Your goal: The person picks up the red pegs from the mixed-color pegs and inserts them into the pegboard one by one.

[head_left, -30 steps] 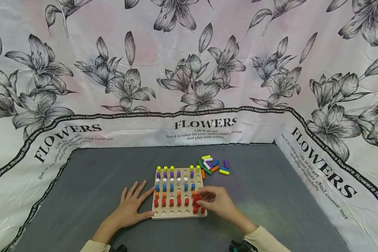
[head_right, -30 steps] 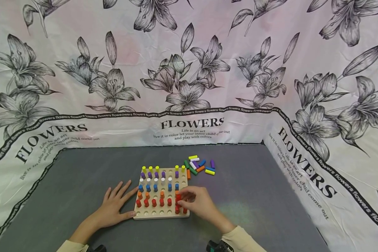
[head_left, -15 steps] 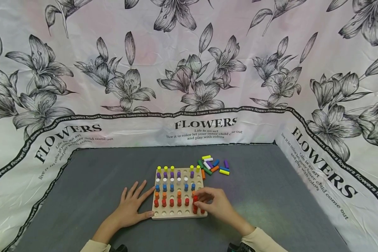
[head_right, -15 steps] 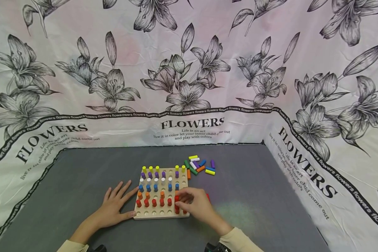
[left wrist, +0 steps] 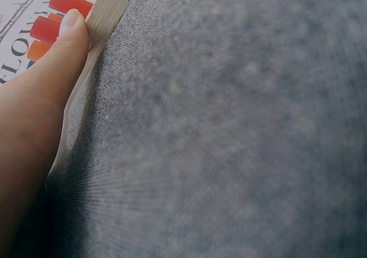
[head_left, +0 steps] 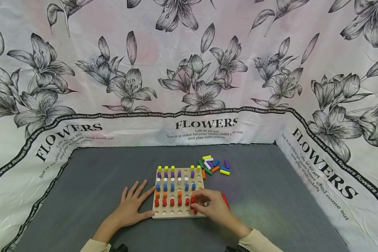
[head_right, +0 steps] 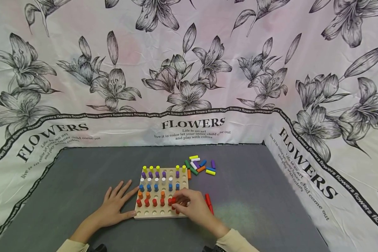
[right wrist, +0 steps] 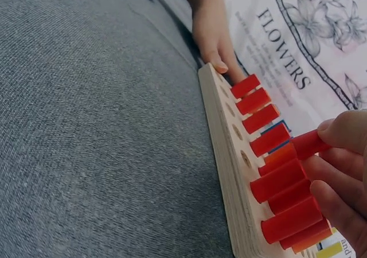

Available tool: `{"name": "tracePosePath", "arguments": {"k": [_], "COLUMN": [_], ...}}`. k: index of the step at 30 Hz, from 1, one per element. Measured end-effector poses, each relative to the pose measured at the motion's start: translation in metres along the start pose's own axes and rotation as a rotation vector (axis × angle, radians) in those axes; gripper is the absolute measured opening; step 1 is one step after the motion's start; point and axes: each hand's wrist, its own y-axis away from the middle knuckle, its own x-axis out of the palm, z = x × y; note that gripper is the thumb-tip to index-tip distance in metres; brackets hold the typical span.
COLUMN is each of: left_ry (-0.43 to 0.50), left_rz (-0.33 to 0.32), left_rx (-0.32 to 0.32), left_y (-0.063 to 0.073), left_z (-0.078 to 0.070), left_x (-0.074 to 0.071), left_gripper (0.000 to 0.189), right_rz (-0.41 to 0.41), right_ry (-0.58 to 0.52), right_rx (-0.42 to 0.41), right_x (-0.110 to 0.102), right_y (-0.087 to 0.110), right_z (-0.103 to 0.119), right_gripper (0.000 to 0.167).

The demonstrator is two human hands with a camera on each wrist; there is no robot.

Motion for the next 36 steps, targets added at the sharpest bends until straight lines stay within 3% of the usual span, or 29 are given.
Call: {"name": "tracePosePath", "arguments": {"k": [20, 24, 36], "left_ry": [-0.013, -0.016, -0.015], "left_rz": [-0.007, -0.007, -0.005], "left_rx": [0.001, 0.001, 0.002], "left_y": [0.000, 0.000, 0.000], "left_z": [0.001, 0.001, 0.000], "left_x": [0.001, 0.001, 0.001], "left_gripper": [0.083, 0.082, 0.082], "right_rz": [-0.005, -0.007, -0.024], "right_ry": [0.181, 0.233, 0.240], "right_rx": [-0.108, -0.096, -0.058], "right_x": [0.013, 0.018, 0.024], "right_y": [0.005, 0.008, 0.012], "right_z": [-0.003, -0.006, -0.013], "right_gripper": [0.022, 0.023, 0.022]}}
